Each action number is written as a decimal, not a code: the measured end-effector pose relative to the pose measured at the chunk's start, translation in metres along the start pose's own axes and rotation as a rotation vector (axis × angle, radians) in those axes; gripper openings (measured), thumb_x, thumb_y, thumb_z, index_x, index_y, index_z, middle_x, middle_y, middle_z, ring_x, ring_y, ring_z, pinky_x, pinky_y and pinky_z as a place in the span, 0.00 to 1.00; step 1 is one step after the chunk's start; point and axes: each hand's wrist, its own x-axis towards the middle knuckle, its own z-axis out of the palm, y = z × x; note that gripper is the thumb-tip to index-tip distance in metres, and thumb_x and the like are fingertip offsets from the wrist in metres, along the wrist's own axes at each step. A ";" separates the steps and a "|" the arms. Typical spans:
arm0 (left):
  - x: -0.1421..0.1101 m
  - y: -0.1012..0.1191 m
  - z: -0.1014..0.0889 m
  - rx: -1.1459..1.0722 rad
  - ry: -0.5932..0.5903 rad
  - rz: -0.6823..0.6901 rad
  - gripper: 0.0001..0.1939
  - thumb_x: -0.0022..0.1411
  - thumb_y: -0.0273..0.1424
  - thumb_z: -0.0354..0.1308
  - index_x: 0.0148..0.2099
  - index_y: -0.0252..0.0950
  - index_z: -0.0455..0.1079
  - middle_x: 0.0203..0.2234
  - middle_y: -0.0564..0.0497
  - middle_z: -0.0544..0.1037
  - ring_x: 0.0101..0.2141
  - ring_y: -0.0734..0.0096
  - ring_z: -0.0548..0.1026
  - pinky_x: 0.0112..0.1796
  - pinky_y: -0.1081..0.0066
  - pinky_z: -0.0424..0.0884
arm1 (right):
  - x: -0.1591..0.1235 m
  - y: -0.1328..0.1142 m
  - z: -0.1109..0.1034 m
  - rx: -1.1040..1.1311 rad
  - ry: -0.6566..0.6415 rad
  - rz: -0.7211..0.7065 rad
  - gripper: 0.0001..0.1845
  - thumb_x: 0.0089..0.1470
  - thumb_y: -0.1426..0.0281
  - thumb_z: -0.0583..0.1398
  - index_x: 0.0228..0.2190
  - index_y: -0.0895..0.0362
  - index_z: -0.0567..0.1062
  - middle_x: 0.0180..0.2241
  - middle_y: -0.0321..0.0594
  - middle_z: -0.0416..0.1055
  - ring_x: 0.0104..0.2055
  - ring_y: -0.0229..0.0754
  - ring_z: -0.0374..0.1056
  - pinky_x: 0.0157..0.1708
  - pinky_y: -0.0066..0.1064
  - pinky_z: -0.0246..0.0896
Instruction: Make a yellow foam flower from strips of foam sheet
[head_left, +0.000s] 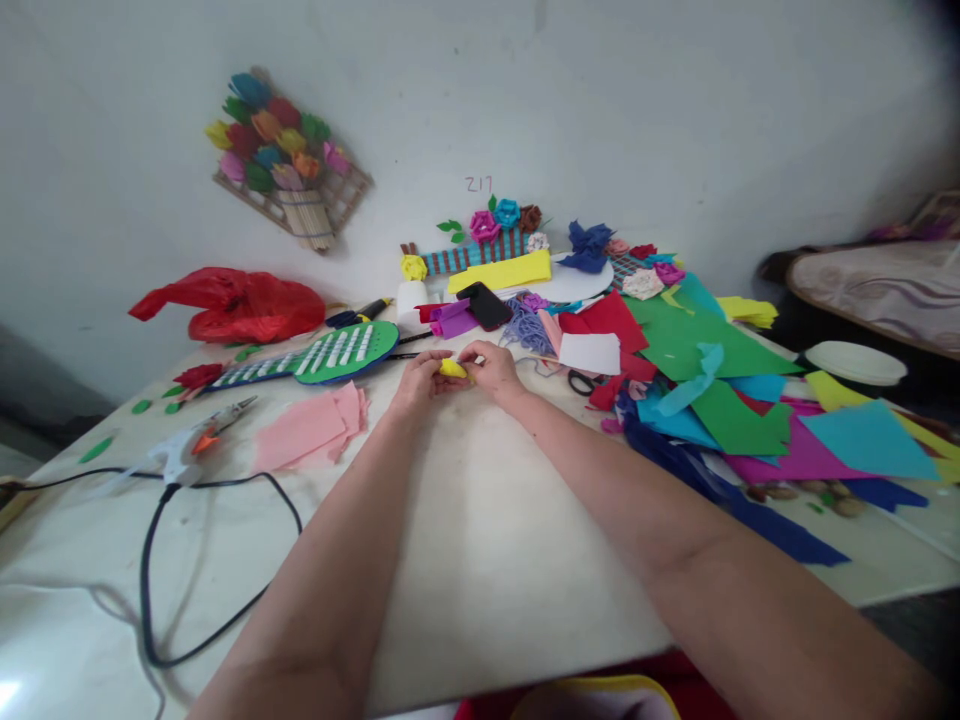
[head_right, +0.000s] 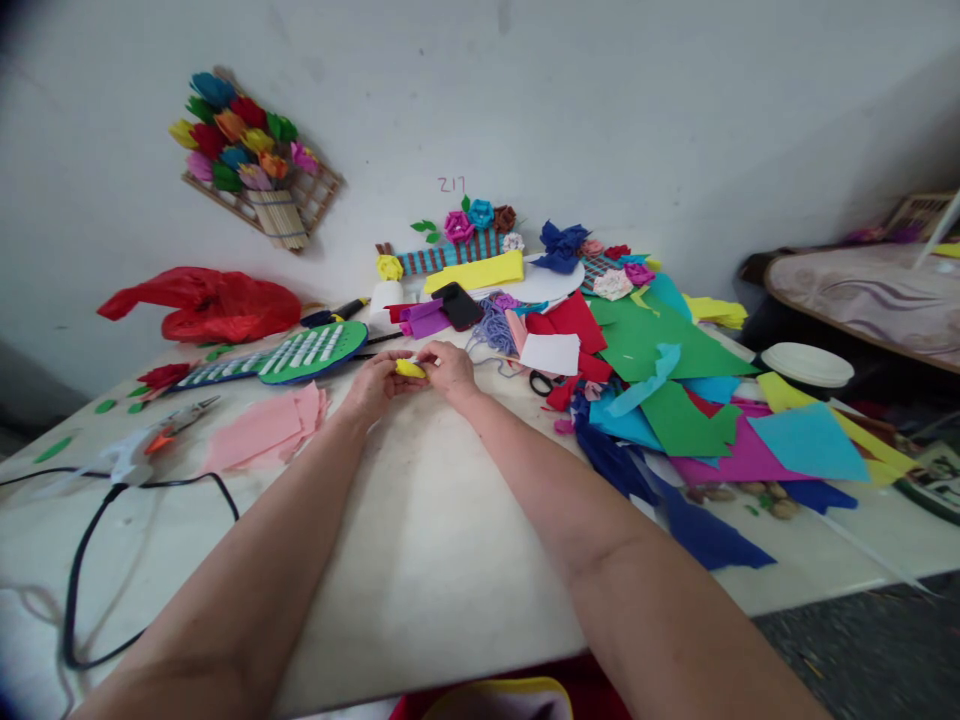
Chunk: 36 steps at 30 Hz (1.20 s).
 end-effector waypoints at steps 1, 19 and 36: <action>0.000 0.000 -0.001 -0.016 0.000 -0.002 0.15 0.45 0.24 0.49 0.39 0.31 0.62 0.23 0.49 0.74 0.24 0.68 0.75 0.27 0.69 0.72 | 0.000 0.000 0.000 0.027 -0.004 0.009 0.05 0.40 0.76 0.58 0.23 0.56 0.73 0.24 0.33 0.70 0.28 0.36 0.65 0.31 0.28 0.59; 0.003 -0.006 -0.014 0.172 -0.041 0.117 0.21 0.40 0.27 0.64 0.40 0.32 0.64 0.23 0.50 0.76 0.25 0.70 0.76 0.30 0.70 0.71 | 0.002 -0.009 -0.005 0.285 -0.029 0.086 0.02 0.35 0.75 0.59 0.19 0.58 0.71 0.20 0.32 0.67 0.25 0.34 0.62 0.30 0.27 0.58; 0.000 -0.001 -0.008 0.238 -0.007 0.171 0.17 0.40 0.27 0.63 0.36 0.32 0.65 0.20 0.52 0.74 0.23 0.70 0.75 0.29 0.69 0.72 | 0.004 -0.001 -0.002 0.387 -0.050 0.203 0.04 0.32 0.74 0.60 0.19 0.58 0.71 0.20 0.32 0.68 0.24 0.33 0.62 0.29 0.27 0.59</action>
